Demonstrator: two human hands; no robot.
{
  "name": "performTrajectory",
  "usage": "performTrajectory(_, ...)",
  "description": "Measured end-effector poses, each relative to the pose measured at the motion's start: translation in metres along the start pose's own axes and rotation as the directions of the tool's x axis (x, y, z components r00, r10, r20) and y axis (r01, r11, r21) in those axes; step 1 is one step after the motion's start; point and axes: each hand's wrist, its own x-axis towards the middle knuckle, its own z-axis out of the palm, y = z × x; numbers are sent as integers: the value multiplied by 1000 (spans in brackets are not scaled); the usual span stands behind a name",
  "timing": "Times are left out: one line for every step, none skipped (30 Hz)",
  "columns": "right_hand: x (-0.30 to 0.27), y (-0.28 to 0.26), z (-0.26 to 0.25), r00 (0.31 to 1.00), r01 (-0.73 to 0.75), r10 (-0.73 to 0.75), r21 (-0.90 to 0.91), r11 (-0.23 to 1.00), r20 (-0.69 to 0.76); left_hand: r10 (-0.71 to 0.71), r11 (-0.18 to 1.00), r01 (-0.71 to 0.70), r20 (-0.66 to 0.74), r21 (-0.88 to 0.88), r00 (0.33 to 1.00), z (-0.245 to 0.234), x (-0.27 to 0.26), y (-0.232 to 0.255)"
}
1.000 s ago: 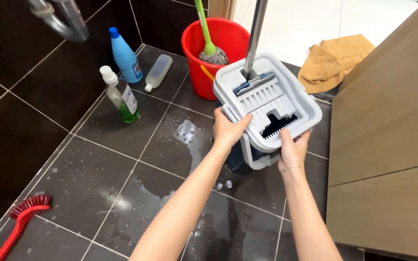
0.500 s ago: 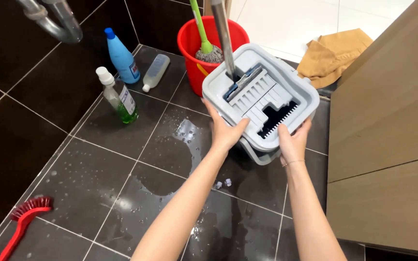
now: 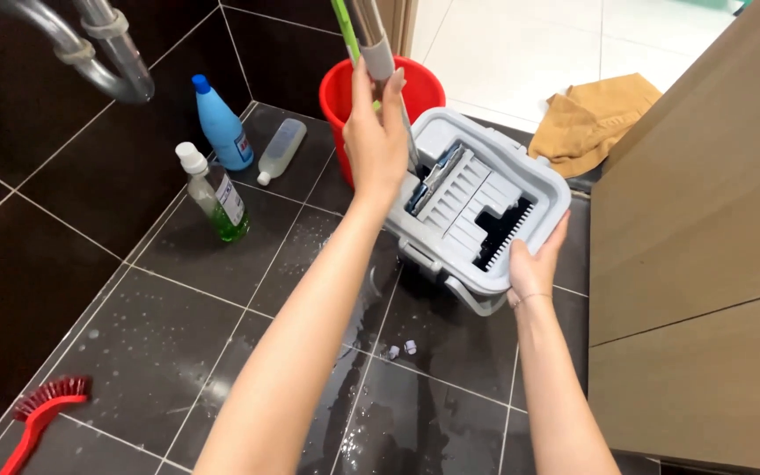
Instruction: The person assembles a spin mop bucket by attaching small white feet to its base, then removes and reattaches a shower head to rinse it. They place the mop handle into the bucket, adjust a red bucket with a traditional mop, and wash their hands at the sink.
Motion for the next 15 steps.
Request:
performTrajectory(0, -2, -1, 1000, 2, -2, 2, 1000, 1, 2, 1000, -2, -1, 0, 1000, -2, -2, 1)
performTrajectory(-1, -4, -1, 1000, -3, 3, -39, 999, -14, -21, 1000, 21, -4, -16, 1000, -4, -3, 3)
performTrajectory(-1, -6, 1, 1000, -7, 5, -76, 997, -26, -42, 999, 41, -9, -30, 999, -8, -4, 4)
performTrajectory(-1, -4, 2, 1000, -4, 2, -72, 997, -21, -36, 999, 36, -13, -28, 999, -9, -5, 4)
performTrajectory(-1, -3, 2, 1000, 11, -12, -59, 998, -17, -28, 999, 28, -19, -25, 999, -10, -6, 5)
performTrajectory(-1, -2, 2, 1000, 26, -26, -47, 999, -14, -21, 1000, 20, -25, -22, 999, -12, -8, 5)
performTrajectory(-3, -4, 2, 999, 30, -31, -44, 999, -10, -16, 1000, 15, -29, -23, 999, -13, -9, 5)
performTrajectory(-5, -6, 2, 999, 16, -18, -73, 997, -26, -27, 999, 27, -22, -25, 999, -15, -10, 5)
performTrajectory(-6, -9, 2, 999, 2, -7, -100, 995, -44, -38, 999, 38, -14, -28, 999, -16, -11, 6)
performTrajectory(-4, -1, 2, 999, 8, -12, -98, 995, -41, -33, 999, 32, -18, -31, 999, -14, -11, 0)
performTrajectory(-1, 7, 1, 994, 85, -96, -179, 980, -52, -18, 999, 16, -56, -30, 998, -12, -11, -6)
performTrajectory(1, 15, 1, 982, 160, -181, -260, 952, -56, -3, 1000, 0, -95, -30, 995, -10, -12, -11)
performTrajectory(2, 18, 0, 981, 165, -185, -257, 952, -55, 2, 1000, -5, -97, -31, 995, -11, -13, -8)
performTrajectory(3, 21, -1, 976, 195, -212, -235, 952, -48, 0, 1000, -3, -98, -28, 995, -12, -14, -6)
performTrajectory(4, 25, -3, 970, 224, -238, -215, 951, -44, -3, 1000, 1, -96, -25, 995, -12, -16, -3)
